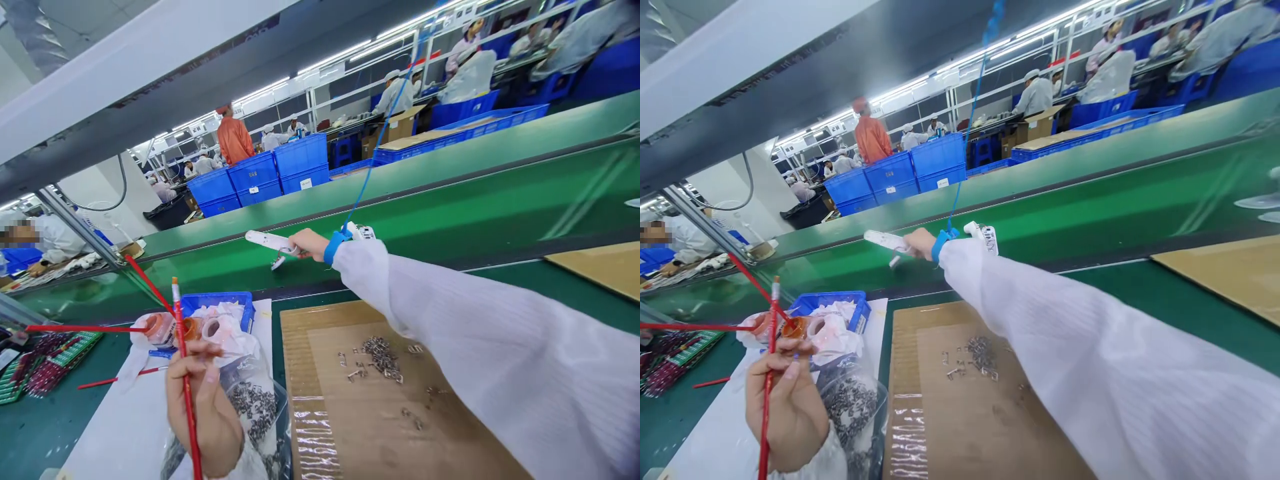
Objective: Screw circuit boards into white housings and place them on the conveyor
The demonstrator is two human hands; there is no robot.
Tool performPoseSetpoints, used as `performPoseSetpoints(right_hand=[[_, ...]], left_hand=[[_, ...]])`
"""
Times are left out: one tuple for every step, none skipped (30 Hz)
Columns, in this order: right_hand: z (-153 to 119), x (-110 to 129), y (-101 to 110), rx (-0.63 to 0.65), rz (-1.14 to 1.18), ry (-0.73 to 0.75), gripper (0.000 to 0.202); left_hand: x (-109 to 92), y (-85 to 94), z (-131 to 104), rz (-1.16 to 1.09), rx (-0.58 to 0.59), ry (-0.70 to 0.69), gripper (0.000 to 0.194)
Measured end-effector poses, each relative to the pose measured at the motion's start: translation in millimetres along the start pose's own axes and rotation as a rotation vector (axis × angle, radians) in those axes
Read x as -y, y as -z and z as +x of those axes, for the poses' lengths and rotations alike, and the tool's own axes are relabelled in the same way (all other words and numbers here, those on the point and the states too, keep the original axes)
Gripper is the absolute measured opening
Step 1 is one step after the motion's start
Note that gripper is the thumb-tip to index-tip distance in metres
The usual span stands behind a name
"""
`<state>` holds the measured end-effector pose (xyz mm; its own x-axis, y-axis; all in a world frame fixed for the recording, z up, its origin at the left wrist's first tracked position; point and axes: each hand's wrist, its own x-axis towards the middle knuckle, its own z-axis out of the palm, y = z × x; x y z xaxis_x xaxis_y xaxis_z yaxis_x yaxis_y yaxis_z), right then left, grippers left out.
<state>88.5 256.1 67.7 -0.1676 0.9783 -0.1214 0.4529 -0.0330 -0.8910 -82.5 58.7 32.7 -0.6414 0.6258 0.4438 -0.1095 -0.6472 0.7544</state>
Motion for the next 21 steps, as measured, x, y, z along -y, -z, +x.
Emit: performPoseSetpoints(right_hand=[[-10.6,5.7,6.3,0.011,0.021,0.046,0.018],[-23.5,12.0,11.9,0.028,0.043,0.099,0.015],[-38.4,18.7,16.5,0.052,0.064,0.154,0.015],[-54.9,25.3,19.6,0.079,0.083,0.203,0.017],[-72.3,31.4,20.7,0.11,0.099,0.243,0.018],[-89.8,36.4,19.5,0.142,0.114,0.274,0.017],[-106.6,40.1,16.0,0.175,0.128,0.299,0.014],[-122.2,42.1,10.5,0.207,0.148,0.324,0.011],[-135.9,42.3,3.1,0.24,0.175,0.35,0.009],[-147.4,40.9,-5.5,0.27,0.216,0.365,0.008],[-156.7,38.1,-14.9,0.303,0.27,0.361,0.008],[-163.8,34.3,-24.3,0.33,0.327,0.337,0.007],[-168.9,29.9,-33.3,0.34,0.375,0.302,0.005],[-172.4,25.3,-41.5,0.33,0.409,0.269,0.003],[-174.6,20.7,-48.6,0.301,0.428,0.244,0.005],[-176.1,16.3,-54.2,0.254,0.441,0.221,0.009],[-177.0,12.1,-58.4,0.202,0.458,0.192,0.014],[-178.0,8.0,-61.1,0.158,0.5,0.155,0.02],[-179.1,3.8,-62.3,0.131,0.575,0.103,0.025],[-180.7,-0.5,-62.4,0.128,0.665,0.043,0.03],[-182.9,-5.2,-61.5,0.16,0.755,-0.014,0.035]], left_hand=[[-5.3,0.3,3.8,-0.03,-0.012,0.005,0.012],[-11.4,0.5,8.0,-0.065,-0.022,0.034,0.012],[-18.2,0.1,11.9,-0.104,-0.032,0.101,0.011],[-25.4,-1.2,15.0,-0.139,-0.05,0.196,0.012],[-32.7,-3.7,16.7,-0.166,-0.076,0.297,0.014],[-39.5,-7.3,16.5,-0.184,-0.101,0.397,0.015],[-45.5,-11.8,14.4,-0.195,-0.117,0.478,0.015],[-50.2,-16.8,10.4,-0.201,-0.116,0.548,0.015],[-53.6,-21.6,4.7,-0.204,-0.093,0.606,0.018],[-55.5,-25.9,-2.0,-0.198,-0.04,0.646,0.022],[-56.1,-29.3,-9.2,-0.185,0.028,0.672,0.025],[-55.7,-31.5,-16.3,-0.168,0.096,0.69,0.026],[-54.6,-32.3,-22.7,-0.152,0.156,0.697,0.026],[-53.3,-32.0,-28.0,-0.135,0.212,0.706,0.027],[-51.9,-30.7,-32.2,-0.116,0.265,0.716,0.029],[-50.6,-28.6,-35.1,-0.096,0.309,0.732,0.033],[-49.3,-26.1,-37.0,-0.077,0.35,0.755,0.036],[-48.0,-23.3,-37.9,-0.06,0.39,0.774,0.04],[-46.7,-20.6,-38.1,-0.051,0.415,0.786,0.041],[-45.2,-18.2,-37.8,-0.049,0.423,0.779,0.042],[-43.8,-16.3,-37.3,-0.056,0.402,0.757,0.043]])
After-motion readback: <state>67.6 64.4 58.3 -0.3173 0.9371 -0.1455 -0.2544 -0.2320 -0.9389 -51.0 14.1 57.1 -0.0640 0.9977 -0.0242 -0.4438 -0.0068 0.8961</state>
